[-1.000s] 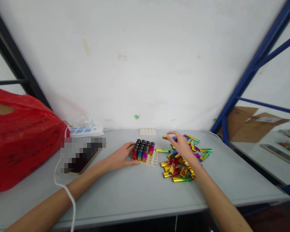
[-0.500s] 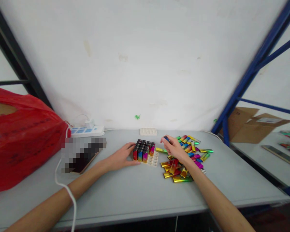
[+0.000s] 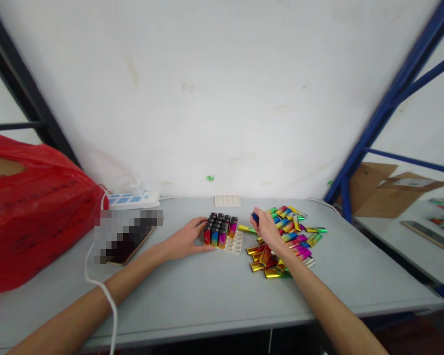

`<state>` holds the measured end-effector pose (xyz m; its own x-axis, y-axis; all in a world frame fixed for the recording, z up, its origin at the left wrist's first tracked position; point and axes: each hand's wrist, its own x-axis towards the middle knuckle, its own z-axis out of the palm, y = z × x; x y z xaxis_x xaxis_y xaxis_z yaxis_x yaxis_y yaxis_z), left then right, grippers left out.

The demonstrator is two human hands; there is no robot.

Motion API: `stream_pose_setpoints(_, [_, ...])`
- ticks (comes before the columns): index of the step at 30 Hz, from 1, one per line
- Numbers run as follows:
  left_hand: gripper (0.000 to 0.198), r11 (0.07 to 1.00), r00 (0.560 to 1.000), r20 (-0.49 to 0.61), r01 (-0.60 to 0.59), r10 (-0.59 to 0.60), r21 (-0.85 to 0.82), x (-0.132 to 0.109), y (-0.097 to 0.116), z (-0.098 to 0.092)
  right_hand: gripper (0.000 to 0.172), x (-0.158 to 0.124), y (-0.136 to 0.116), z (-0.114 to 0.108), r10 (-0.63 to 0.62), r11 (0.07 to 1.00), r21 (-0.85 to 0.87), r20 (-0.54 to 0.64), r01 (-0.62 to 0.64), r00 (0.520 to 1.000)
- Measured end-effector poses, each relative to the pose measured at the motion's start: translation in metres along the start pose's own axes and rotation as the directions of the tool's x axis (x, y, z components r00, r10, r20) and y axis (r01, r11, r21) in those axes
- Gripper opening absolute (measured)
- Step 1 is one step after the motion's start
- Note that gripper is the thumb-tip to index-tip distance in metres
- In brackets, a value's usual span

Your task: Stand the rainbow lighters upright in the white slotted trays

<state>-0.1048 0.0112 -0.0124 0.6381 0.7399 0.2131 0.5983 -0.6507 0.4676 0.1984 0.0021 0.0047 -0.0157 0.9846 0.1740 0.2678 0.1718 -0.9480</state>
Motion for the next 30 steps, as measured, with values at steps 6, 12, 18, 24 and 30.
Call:
stream_pose_setpoints(6, [0.071,1.000,1.000,-0.017,-0.016,0.016,0.006,-0.001,-0.001,0.001,0.065,-0.007,-0.011,-0.007,-0.163,0.984,-0.050,0.090,0.168,0.983])
stream_pose_setpoints(12, [0.078,1.000,1.000,-0.007,-0.018,0.018,0.010,0.000,-0.003,0.002,0.040,-0.012,-0.021,-0.012,-0.515,0.765,-0.396,0.097,0.508,0.851])
stream_pose_setpoints(18, [0.081,0.999,1.000,-0.009,-0.020,0.020,0.026,0.000,-0.005,0.003,0.034,-0.017,-0.020,-0.006,-0.472,0.768,-0.369,0.228,0.524,0.852])
stream_pose_setpoints(24, [0.078,1.000,1.000,-0.015,-0.015,0.015,0.001,-0.001,-0.003,0.002,0.036,-0.013,-0.011,0.001,-0.357,0.748,-0.454,0.338,0.483,0.871])
stream_pose_setpoints(30, [0.076,1.000,1.000,-0.017,-0.025,0.025,0.006,-0.001,-0.003,0.001,0.033,-0.013,-0.011,0.012,-0.316,0.700,-0.555,0.324,0.450,0.892])
